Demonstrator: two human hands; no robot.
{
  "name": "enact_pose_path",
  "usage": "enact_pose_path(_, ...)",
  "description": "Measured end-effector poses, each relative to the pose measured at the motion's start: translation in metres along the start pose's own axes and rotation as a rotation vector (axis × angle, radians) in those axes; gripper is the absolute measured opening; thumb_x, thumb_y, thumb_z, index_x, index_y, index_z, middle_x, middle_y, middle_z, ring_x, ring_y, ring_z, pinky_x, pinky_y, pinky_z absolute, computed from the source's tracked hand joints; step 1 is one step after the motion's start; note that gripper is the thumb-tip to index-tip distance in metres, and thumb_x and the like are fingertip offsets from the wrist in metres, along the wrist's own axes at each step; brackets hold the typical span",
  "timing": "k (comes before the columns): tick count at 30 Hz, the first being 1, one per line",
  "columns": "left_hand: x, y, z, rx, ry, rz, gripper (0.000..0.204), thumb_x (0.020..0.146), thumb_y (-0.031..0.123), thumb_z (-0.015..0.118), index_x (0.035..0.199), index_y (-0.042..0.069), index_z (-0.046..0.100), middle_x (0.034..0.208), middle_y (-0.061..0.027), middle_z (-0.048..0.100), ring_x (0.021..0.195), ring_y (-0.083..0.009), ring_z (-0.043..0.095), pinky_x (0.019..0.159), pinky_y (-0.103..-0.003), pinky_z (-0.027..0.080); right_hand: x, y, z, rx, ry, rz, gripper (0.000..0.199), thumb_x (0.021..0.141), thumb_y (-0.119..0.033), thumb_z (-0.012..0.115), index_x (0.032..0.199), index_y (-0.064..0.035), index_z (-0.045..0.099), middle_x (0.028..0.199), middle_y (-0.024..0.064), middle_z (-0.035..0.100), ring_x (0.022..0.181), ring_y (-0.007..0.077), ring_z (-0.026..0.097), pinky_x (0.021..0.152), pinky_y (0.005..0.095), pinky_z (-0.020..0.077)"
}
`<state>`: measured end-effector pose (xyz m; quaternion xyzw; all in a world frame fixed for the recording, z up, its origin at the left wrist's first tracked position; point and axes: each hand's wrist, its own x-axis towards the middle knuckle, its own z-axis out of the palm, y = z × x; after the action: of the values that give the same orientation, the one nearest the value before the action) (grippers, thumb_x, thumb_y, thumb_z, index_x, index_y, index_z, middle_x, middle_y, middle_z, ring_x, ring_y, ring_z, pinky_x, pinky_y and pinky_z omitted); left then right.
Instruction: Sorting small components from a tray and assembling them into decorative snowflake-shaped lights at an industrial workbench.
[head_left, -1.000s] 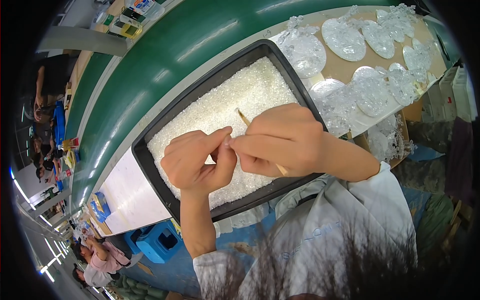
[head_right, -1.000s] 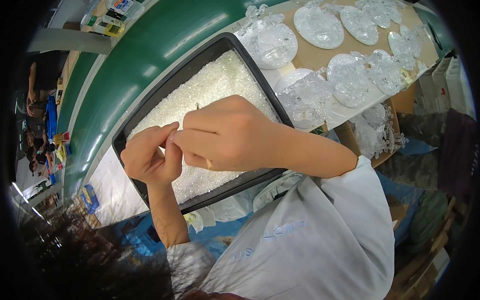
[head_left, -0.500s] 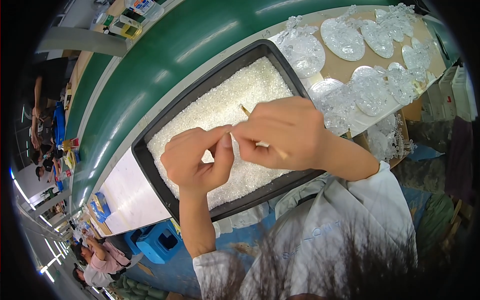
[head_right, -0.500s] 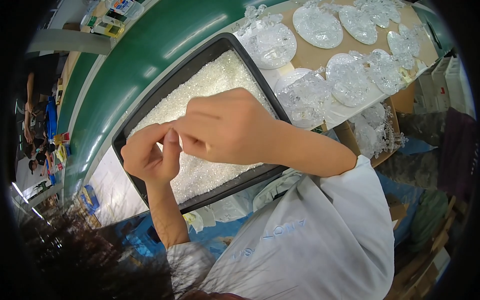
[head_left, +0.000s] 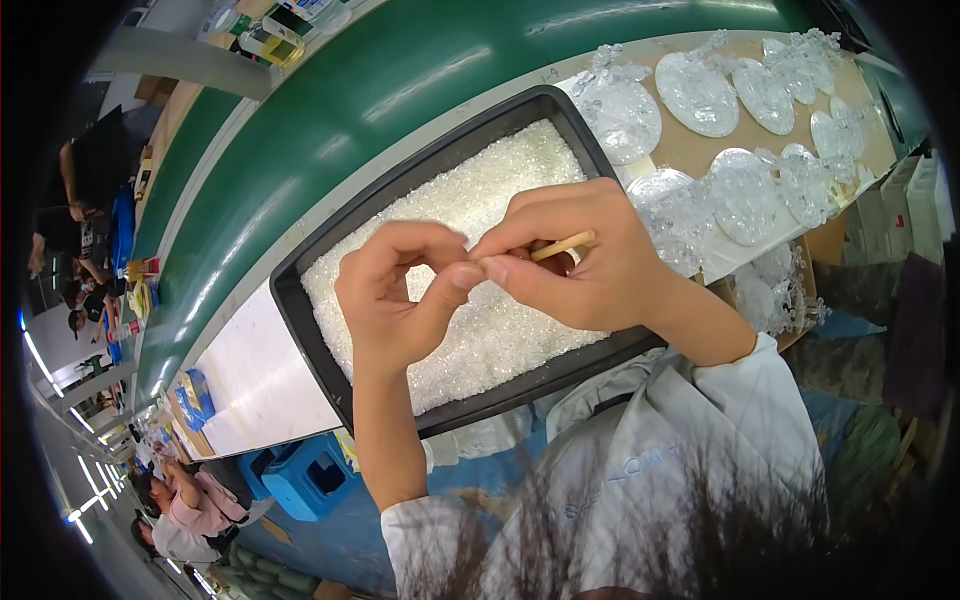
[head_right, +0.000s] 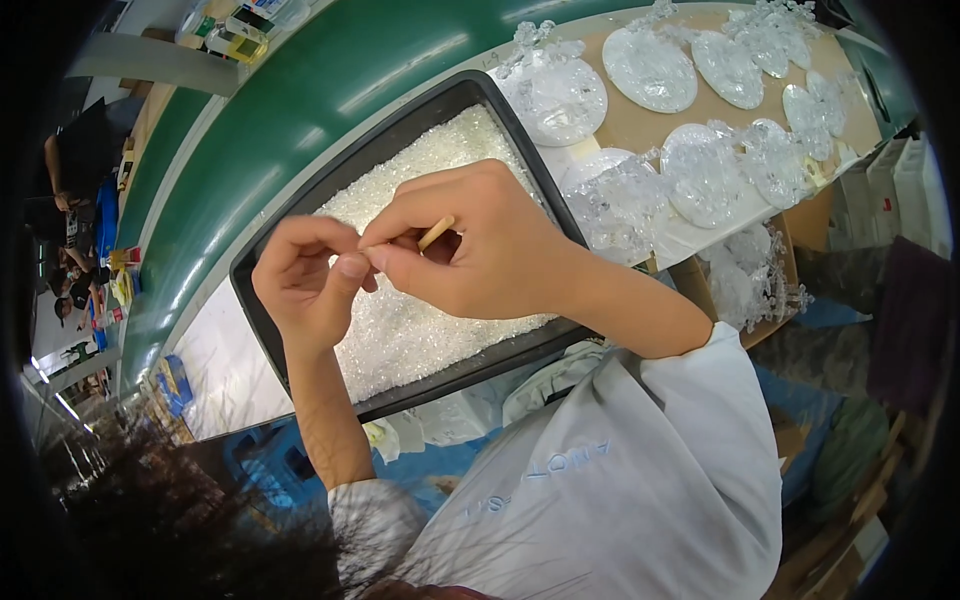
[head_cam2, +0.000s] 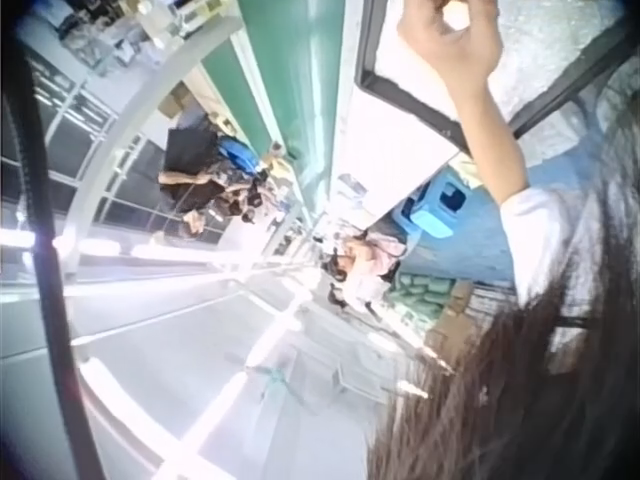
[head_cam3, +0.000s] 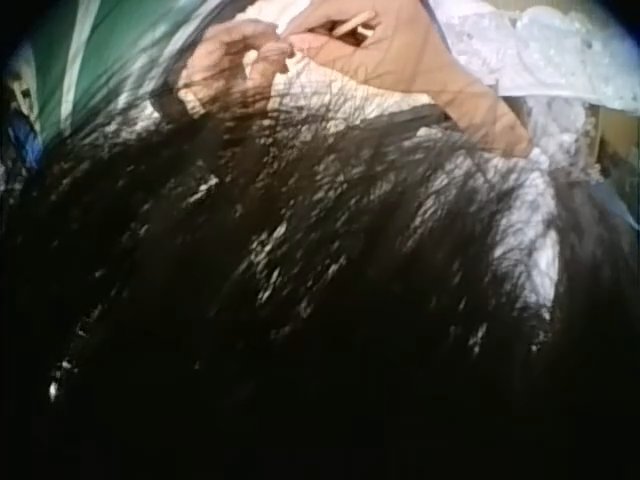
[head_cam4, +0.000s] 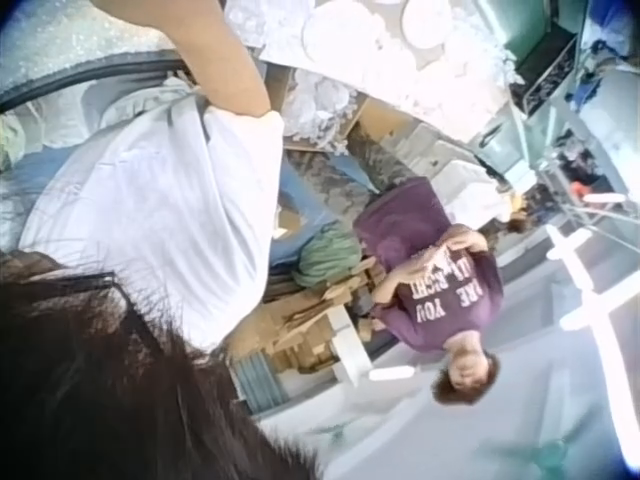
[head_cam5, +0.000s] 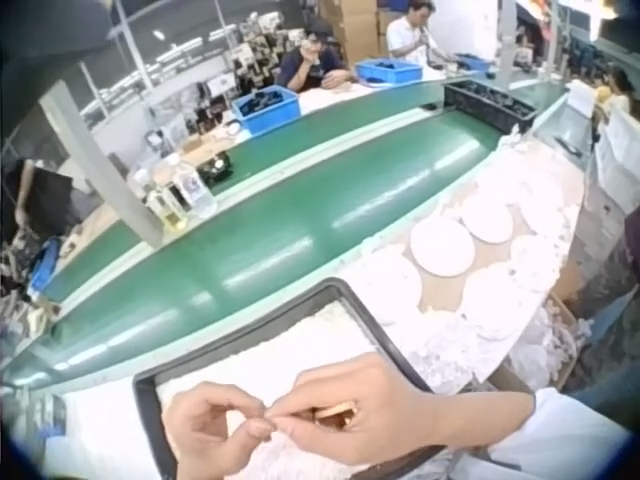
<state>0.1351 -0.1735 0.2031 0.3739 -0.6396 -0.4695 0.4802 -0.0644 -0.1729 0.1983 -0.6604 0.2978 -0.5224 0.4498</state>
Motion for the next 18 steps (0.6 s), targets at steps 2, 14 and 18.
enact_pose_path(2, 0.0, 0.002, -0.003, -0.001, -0.019, -0.009, 0.012, 0.082, 0.001, 0.077, 0.087, -0.003, 0.068, 0.074, -0.0076, 0.07, 0.062, -0.0122, 0.065, 0.057, -0.023, 0.052, -0.001, 0.001, -0.002, 0.054, -0.037, 0.064, 0.01, 0.081, -0.002, 0.07, 0.09, -0.0006, 0.074, 0.068, 0.0048, 0.065, 0.055, 0.0098, 0.056, 0.048, 0.0247, 0.0393)
enact_pose_path(14, 0.004, 0.012, -0.011, 0.048, -0.151, 0.018, 0.008, 0.078, -0.003, 0.079, 0.08, -0.004, 0.072, 0.069, -0.0108, 0.072, 0.061, -0.015, 0.071, 0.054, -0.022, 0.054, -0.001, -0.004, -0.002, 0.219, -0.127, 0.281, 0.005, 0.082, -0.002, 0.07, 0.084, 0.0001, 0.075, 0.066, 0.0055, 0.065, 0.056, 0.0079, 0.055, 0.049, 0.024, 0.0371)
enact_pose_path(18, 0.004, 0.014, -0.01, 0.037, -0.155, -0.002, 0.007, 0.077, -0.004, 0.079, 0.079, -0.003, 0.073, 0.069, -0.0104, 0.072, 0.062, -0.0152, 0.071, 0.055, -0.022, 0.054, 0.0, -0.005, -0.004, 0.244, -0.155, 0.334, 0.004, 0.082, -0.002, 0.072, 0.083, -0.0003, 0.075, 0.066, 0.0055, 0.065, 0.056, 0.0072, 0.054, 0.048, 0.0237, 0.0356)
